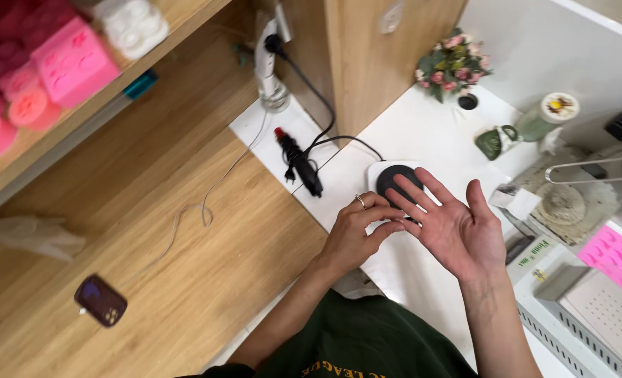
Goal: Preparing a melting pot on a hot plate and putting on protective gloves to stir wax for candle making.
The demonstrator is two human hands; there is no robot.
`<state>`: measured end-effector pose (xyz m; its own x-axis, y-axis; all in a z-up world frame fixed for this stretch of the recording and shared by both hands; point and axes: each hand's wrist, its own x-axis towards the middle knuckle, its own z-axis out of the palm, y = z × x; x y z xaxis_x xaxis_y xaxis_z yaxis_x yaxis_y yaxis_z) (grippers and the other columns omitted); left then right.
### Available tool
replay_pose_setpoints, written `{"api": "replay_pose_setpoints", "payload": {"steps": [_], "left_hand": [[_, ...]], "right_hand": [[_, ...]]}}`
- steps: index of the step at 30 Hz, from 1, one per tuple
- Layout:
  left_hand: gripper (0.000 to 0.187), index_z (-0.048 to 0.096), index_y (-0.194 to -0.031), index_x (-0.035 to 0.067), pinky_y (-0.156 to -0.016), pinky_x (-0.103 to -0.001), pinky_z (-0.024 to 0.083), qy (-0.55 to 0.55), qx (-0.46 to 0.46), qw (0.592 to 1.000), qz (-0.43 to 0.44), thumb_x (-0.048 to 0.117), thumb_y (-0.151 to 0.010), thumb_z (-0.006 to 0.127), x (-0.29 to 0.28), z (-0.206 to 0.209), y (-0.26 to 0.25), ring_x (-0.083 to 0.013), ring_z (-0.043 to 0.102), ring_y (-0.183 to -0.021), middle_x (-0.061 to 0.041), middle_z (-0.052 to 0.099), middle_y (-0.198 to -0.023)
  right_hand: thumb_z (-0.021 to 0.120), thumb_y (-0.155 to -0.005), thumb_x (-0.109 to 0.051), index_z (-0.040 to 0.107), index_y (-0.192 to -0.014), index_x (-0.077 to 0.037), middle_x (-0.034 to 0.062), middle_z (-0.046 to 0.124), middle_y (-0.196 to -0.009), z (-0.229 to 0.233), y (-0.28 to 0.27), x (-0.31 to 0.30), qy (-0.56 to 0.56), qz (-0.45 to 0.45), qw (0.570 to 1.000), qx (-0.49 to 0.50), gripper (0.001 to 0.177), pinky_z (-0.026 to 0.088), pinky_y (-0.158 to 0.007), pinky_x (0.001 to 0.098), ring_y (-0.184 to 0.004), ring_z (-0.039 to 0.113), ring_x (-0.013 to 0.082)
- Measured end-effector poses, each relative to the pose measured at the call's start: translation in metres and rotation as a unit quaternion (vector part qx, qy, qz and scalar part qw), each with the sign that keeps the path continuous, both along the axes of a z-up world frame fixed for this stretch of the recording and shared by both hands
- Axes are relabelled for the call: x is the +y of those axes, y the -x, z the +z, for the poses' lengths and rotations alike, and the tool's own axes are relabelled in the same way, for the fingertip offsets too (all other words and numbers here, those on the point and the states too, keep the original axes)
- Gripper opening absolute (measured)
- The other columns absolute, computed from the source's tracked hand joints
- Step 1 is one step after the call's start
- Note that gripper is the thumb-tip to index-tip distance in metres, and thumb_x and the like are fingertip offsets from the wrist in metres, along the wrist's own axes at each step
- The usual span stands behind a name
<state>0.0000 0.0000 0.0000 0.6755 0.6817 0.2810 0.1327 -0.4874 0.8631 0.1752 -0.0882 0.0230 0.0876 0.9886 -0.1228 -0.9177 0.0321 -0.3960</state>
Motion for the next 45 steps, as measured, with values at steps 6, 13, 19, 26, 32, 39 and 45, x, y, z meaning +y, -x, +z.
{"api": "replay_pose_setpoints", "payload": {"steps": [6,13,19,26,32,39,45], "left_hand": [[0.013,0.078,-0.097,0.008,-0.075,-0.035,0.053,-0.067,-0.016,0.991,-0.111,0.016,-0.087,0.081,0.004,0.026,-0.042,-0.0215,0.064,-0.088,-0.005,0.065,-0.096],[0.010,0.076,-0.097,0.009,-0.083,-0.037,0.055,-0.109,-0.050,0.944,-0.309,0.015,-0.089,0.077,-0.004,0.037,-0.149,-0.0230,0.067,-0.095,-0.007,0.069,-0.101],[0.011,0.075,-0.093,0.008,-0.069,-0.036,0.056,-0.076,-0.033,0.925,-0.370,0.017,-0.088,0.072,-0.025,0.066,-0.297,-0.0224,0.071,-0.075,-0.007,0.071,-0.087],[0.013,0.079,-0.084,0.010,-0.085,-0.043,0.048,-0.289,0.045,0.914,-0.281,0.021,-0.079,0.079,-0.029,0.038,-0.458,-0.0281,0.063,-0.101,-0.009,0.073,-0.094],[0.017,0.081,-0.077,0.011,-0.100,-0.046,0.034,-0.380,0.093,0.878,-0.276,0.027,-0.071,0.082,-0.037,0.029,-0.481,-0.0256,0.046,-0.126,-0.009,0.066,-0.122],[0.024,0.080,-0.074,0.009,-0.101,-0.049,0.033,-0.325,0.038,0.911,-0.252,0.032,-0.077,0.083,-0.032,0.035,-0.459,-0.0269,0.051,-0.121,-0.008,0.067,-0.120],[0.021,0.073,-0.087,0.005,-0.087,-0.035,0.053,-0.151,-0.104,0.966,-0.181,0.023,-0.093,0.079,-0.005,0.014,-0.372,-0.0225,0.067,-0.096,-0.004,0.070,-0.098]], "right_hand": [[0.043,-0.104,-0.056,0.034,-0.155,0.005,0.0326,0.029,-0.165,0.009,-0.021,-0.032,-0.048,-0.068,0.997,-0.009,0.080,0.032,-0.115,0.0544,-0.150,0.029,0.0492],[0.040,-0.104,-0.055,0.035,-0.152,0.004,0.0321,0.027,-0.165,0.023,-0.064,-0.096,-0.029,-0.226,0.974,-0.020,0.077,0.028,-0.117,0.0571,-0.150,0.029,0.0481],[0.042,-0.103,-0.053,0.038,-0.153,0.001,0.0301,0.027,-0.168,0.034,-0.102,-0.160,0.008,-0.387,0.919,-0.071,0.074,0.025,-0.121,0.0584,-0.155,0.026,0.0435],[0.044,-0.104,-0.044,0.044,-0.148,0.002,0.0286,0.034,-0.166,0.000,-0.140,-0.216,0.056,-0.472,0.877,-0.068,0.063,0.026,-0.124,0.0547,-0.156,0.031,0.0409],[0.045,-0.105,-0.039,0.050,-0.140,0.001,0.0278,0.041,-0.162,-0.020,-0.163,-0.231,0.082,-0.495,0.864,-0.036,0.053,0.031,-0.120,0.0514,-0.150,0.040,0.0394],[0.049,-0.104,-0.028,0.055,-0.135,0.004,0.0291,0.048,-0.153,-0.041,-0.167,-0.225,0.075,-0.458,0.885,-0.020,0.045,0.041,-0.114,0.0479,-0.139,0.050,0.0382],[0.052,-0.105,-0.023,0.058,-0.131,0.005,0.0258,0.060,-0.138,-0.067,-0.171,-0.224,0.078,-0.435,0.897,-0.027,0.038,0.046,-0.108,0.0464,-0.125,0.059,0.0344]]}}
